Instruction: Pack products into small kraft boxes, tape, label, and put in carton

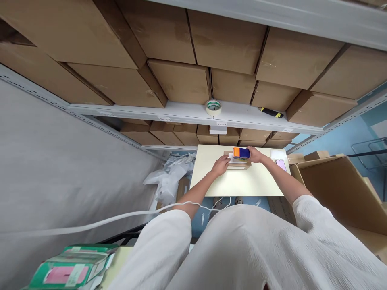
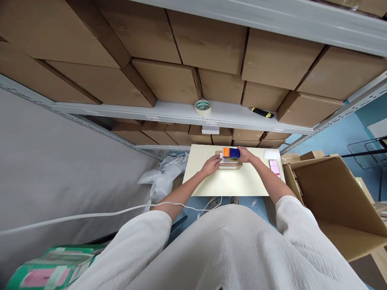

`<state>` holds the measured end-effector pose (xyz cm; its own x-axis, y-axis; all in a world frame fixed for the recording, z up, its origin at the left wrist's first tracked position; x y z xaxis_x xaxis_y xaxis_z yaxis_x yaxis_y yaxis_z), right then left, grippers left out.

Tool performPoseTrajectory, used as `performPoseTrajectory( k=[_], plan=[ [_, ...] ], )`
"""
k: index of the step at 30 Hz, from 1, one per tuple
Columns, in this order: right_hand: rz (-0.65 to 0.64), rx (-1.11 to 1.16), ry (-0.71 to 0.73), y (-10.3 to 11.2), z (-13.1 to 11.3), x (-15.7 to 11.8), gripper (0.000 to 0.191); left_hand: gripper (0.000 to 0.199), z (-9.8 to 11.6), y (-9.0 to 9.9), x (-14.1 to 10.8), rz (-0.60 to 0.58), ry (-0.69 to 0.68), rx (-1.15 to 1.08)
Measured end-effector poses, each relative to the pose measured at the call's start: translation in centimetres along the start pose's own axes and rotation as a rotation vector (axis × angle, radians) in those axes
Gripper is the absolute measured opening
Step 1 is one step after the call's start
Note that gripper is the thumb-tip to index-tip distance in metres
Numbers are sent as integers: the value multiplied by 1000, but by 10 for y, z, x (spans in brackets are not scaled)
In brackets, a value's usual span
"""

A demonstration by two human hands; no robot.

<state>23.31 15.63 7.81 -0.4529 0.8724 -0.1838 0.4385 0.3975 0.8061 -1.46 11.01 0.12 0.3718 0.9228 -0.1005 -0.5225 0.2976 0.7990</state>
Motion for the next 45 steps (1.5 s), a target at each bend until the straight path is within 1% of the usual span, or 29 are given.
performPoseTrajectory(
  k=[3,5,8,12,15,17,20,25,30,33,37,40,43,45],
  plan=[
    [-8,-29,2,-2,0,1,47,39,-5,16,9,88,159,-257],
    [-11,-38,-1,-3,0,2,47,37,-5,22,15,101,231,-448],
    [-13,-34,-4,-3,1,4,50,33,1,23,23,28,291,-690],
    [-28,-65,0,-3,1,4,49,25,11,22,26,-63,438,-840],
    [-54,-88,-5,-4,0,4,47,17,18,26,25,-76,546,-960],
    [-61,-98,-1,-3,-1,4,46,15,22,30,26,-55,586,-1030],
    [-63,-107,3,-3,-4,4,45,21,25,34,30,-15,611,-1056],
    [-83,-120,4,0,-8,-1,45,35,24,38,36,47,593,-1027],
    [-152,-214,-10,5,-16,-5,44,51,18,46,33,150,589,-870],
    [-190,-280,-17,8,-23,-6,46,54,15,51,30,197,592,-790],
    [-219,-322,-13,13,-34,-6,49,57,10,52,29,201,583,-835],
    [-216,-360,13,18,-42,-5,45,61,-1,54,29,222,570,-880],
    [-193,-393,50,28,-45,-5,38,64,-21,63,26,301,568,-881],
    [-190,-402,43,34,-42,-7,35,64,-36,67,23,318,568,-879]
  ],
)
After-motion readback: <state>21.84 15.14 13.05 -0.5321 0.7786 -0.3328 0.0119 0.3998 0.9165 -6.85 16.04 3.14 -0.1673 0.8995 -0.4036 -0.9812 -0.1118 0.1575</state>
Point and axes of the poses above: each hand's wrist, its own x-axis towards the middle knuckle, its own y-axis out of the back of the hand, z = x × y, the point moved 5 cm from there along x, towards the middle knuckle, and after that the axes turned 6 degrees about y, right-handed, at the moved point
